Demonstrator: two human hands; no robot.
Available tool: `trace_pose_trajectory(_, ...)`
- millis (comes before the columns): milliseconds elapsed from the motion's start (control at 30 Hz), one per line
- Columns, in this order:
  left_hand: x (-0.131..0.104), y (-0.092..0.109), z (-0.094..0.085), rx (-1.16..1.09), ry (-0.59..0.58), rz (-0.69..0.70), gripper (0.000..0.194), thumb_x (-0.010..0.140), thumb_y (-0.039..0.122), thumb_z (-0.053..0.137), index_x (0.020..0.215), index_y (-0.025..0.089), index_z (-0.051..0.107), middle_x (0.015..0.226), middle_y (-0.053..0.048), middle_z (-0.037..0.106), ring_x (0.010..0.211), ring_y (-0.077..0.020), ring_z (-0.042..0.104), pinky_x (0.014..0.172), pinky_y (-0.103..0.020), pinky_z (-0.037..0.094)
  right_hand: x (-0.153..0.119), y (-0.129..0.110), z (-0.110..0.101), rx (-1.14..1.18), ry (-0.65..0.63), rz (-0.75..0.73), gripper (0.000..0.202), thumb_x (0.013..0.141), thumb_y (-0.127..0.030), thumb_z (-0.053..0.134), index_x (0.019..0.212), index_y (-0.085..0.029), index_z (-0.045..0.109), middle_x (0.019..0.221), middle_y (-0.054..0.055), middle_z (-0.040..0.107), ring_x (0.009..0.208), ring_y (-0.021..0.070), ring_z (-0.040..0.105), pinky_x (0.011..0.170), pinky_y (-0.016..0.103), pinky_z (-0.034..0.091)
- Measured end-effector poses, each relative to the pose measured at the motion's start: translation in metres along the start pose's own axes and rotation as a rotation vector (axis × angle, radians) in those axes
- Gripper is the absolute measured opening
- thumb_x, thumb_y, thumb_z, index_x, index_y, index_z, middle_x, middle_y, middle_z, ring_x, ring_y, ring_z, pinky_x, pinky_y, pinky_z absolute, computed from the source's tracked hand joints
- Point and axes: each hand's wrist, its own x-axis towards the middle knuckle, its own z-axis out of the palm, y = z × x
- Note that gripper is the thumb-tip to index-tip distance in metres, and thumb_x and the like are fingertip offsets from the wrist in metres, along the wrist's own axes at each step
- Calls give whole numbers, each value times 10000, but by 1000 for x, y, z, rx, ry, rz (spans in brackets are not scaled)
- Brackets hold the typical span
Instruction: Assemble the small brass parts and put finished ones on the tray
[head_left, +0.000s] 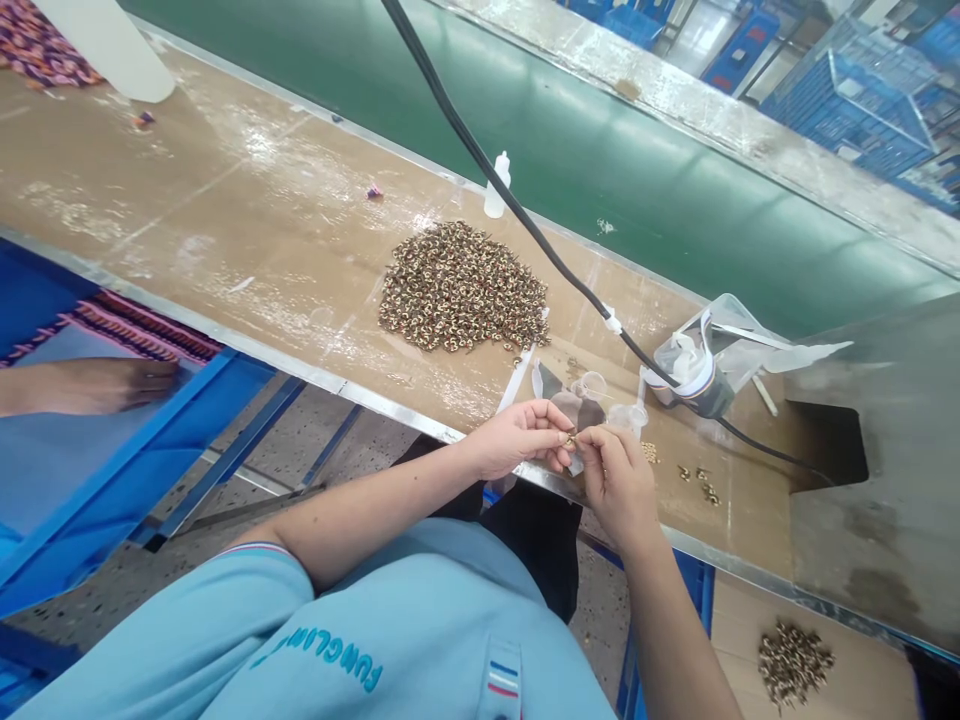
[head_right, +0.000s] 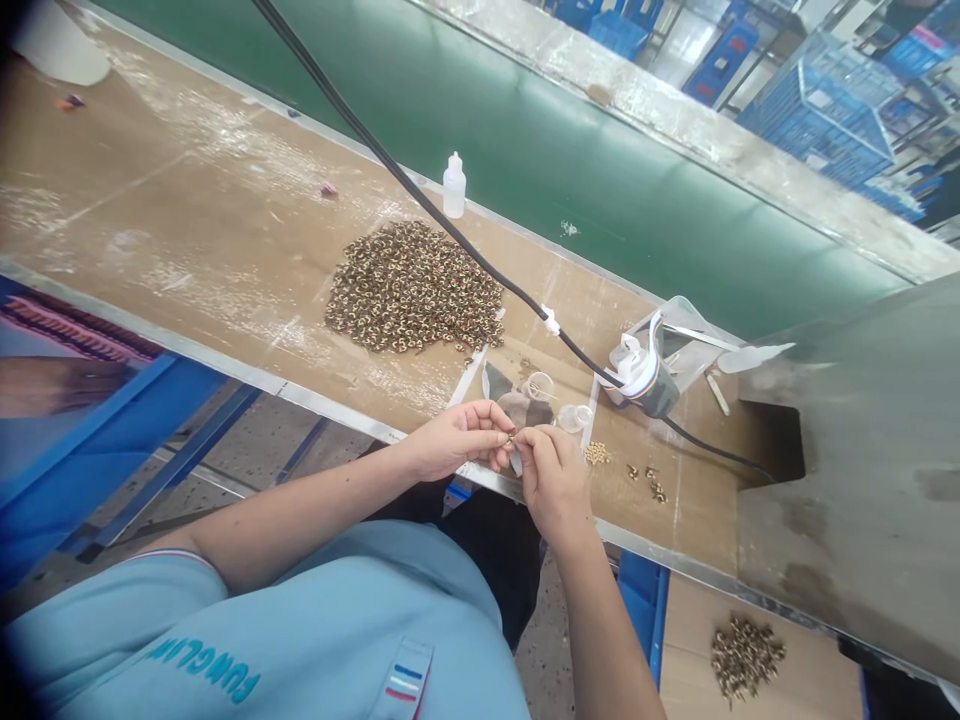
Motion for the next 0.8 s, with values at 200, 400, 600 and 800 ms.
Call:
trace_pose_trajectory(200, -1, -1, 3, 79, 51, 59, 318, 677, 291, 755, 822, 137, 517, 588, 4, 656, 544, -91, 622, 579, -211, 487, -15, -6, 3, -7, 165, 112, 209, 863, -153, 543, 1038, -229, 629, 877, 29, 607, 803, 129, 588, 724, 253, 494)
trace_pose_trajectory(400, 1, -4, 4, 152, 59, 104, 273, 713, 292, 725, 792, 136, 515, 581, 4, 649, 537, -88, 612, 579, -215, 494, -27, -14, 15, 32, 193, 84, 443, 859, -113, 525, 1268, -283, 538, 954, 43, 623, 852, 139, 612, 729, 268, 523)
trace_pose_trajectory(600, 0, -4, 5, 184, 58, 141, 275, 715, 301, 726, 782, 137, 516, 590, 12, 640, 564, -81, 615, 601, -210, 495, -26, -14, 12, 84, 184, 141, 338, 867, -145, 520, 1168, -266, 615, 955, 42, 636, 849, 131, 627, 731, 262, 534)
trace_pose_trajectory(800, -3, -7, 5, 217, 28, 172, 294, 692, 317, 744, 786, 137, 531, 639, 11, 636, 632, -83, 628, 653, -219, 501, -21, -20, 13, 99, 262, 326, 86, 841, -228, 587, 879, -193, 655, 837, 29, 630, 613, 91, 564, 588, 237, 508)
